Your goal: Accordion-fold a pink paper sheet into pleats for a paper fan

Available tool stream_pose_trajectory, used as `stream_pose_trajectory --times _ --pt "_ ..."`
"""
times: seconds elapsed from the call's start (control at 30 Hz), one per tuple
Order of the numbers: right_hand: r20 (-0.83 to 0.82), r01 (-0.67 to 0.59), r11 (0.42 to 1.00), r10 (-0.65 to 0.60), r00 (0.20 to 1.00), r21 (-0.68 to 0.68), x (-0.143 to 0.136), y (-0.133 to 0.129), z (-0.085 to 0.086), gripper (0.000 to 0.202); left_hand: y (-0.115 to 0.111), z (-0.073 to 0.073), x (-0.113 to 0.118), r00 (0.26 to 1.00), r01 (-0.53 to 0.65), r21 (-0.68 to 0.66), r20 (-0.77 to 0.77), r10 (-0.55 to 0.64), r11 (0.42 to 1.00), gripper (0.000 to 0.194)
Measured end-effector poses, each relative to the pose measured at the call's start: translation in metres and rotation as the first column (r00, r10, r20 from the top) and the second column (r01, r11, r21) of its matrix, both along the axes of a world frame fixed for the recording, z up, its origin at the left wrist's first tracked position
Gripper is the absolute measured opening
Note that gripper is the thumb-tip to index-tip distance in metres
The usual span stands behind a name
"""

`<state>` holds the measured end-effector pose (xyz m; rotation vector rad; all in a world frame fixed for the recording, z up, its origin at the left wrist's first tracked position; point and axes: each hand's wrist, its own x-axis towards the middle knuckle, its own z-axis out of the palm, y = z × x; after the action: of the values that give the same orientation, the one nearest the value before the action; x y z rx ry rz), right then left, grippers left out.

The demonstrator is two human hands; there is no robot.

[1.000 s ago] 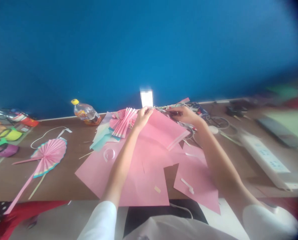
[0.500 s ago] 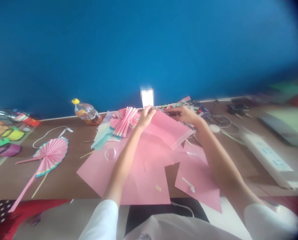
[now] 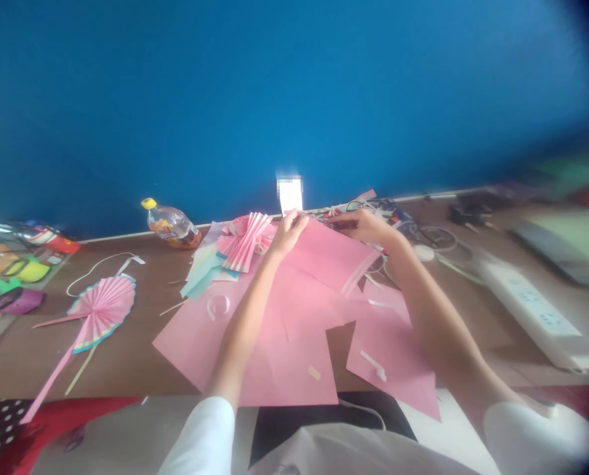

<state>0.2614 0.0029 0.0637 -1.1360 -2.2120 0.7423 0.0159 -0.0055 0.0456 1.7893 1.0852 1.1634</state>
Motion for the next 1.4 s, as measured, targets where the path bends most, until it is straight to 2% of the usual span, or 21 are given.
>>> stream_pose_trajectory --times 0.1,0.2,0.33,0.4,0.57,0.7,0.8,0.87,1.03,1.1,1.17,1.3,1.4 --pt "-0.019 0.031 0.999 -0.031 0.999 0.015 0.002 0.003 -0.003 0.038 0.001 -0.001 -0.001 1.0 -0.011 -0.007 -0.024 0.011 1.0 0.032" --pt "-0.134 0.058 0.998 -0.059 0.989 -0.006 0.0 0.004 -0.005 0.038 0.005 -0.005 -0.003 0.999 -0.008 -0.036 -0.036 0.006 0.999 0.034" --pt "-0.346 -0.038 0.985 -0.024 0.938 -0.171 -0.013 0.001 -0.004 0.04 0.008 -0.009 -0.002 0.995 0.093 -0.092 -0.02 -0.095 0.991 0.037" --pt "-0.402 -0.091 0.97 -0.008 0.915 -0.224 -0.021 -0.003 -0.002 0.039 0.006 -0.009 0.0 0.99 0.135 -0.103 -0.018 -0.138 0.985 0.037" --pt "-0.341 -0.09 0.957 -0.01 0.94 -0.275 -0.032 -0.01 0.001 0.034 -0.003 -0.002 0.004 0.992 0.102 -0.134 -0.054 -0.111 0.986 0.035" --pt "-0.304 -0.091 0.951 -0.003 0.953 -0.295 -0.026 -0.01 0.003 0.044 -0.004 0.008 -0.005 0.985 0.142 -0.171 -0.07 -0.156 0.975 0.034" --pt "-0.359 -0.056 0.945 -0.068 0.931 -0.323 -0.019 -0.009 0.006 0.047 -0.003 0.016 -0.018 0.97 0.227 -0.159 -0.05 -0.238 0.961 0.039" --pt "-0.412 -0.02 0.935 -0.137 0.901 -0.354 -0.013 -0.006 0.006 0.05 -0.002 0.019 -0.027 0.967 0.244 -0.157 -0.029 -0.252 0.957 0.043" --pt "-0.592 0.061 0.914 -0.31 0.744 -0.402 0.0 0.006 -0.001 0.052 -0.001 0.019 -0.042 0.966 0.249 -0.298 0.141 -0.215 0.922 0.06" --pt "-0.641 0.032 0.901 -0.332 0.692 -0.433 0.002 0.01 -0.005 0.052 0.0 0.017 -0.043 0.944 0.295 -0.278 0.23 -0.234 0.914 0.059" --pt "-0.657 -0.016 0.88 -0.341 0.672 -0.474 0.002 0.012 -0.009 0.052 0.001 0.015 -0.042 0.928 0.323 -0.215 0.265 -0.263 0.922 0.054" --pt "-0.666 -0.089 0.841 -0.353 0.657 -0.534 -0.002 0.012 -0.014 0.047 0.004 0.014 -0.039 0.923 0.357 -0.027 0.166 -0.348 0.934 0.055" --pt "-0.667 -0.161 0.789 -0.369 0.648 -0.593 -0.006 0.013 -0.018 0.042 0.003 0.017 -0.038 0.895 0.435 0.087 0.063 -0.441 0.896 0.052"
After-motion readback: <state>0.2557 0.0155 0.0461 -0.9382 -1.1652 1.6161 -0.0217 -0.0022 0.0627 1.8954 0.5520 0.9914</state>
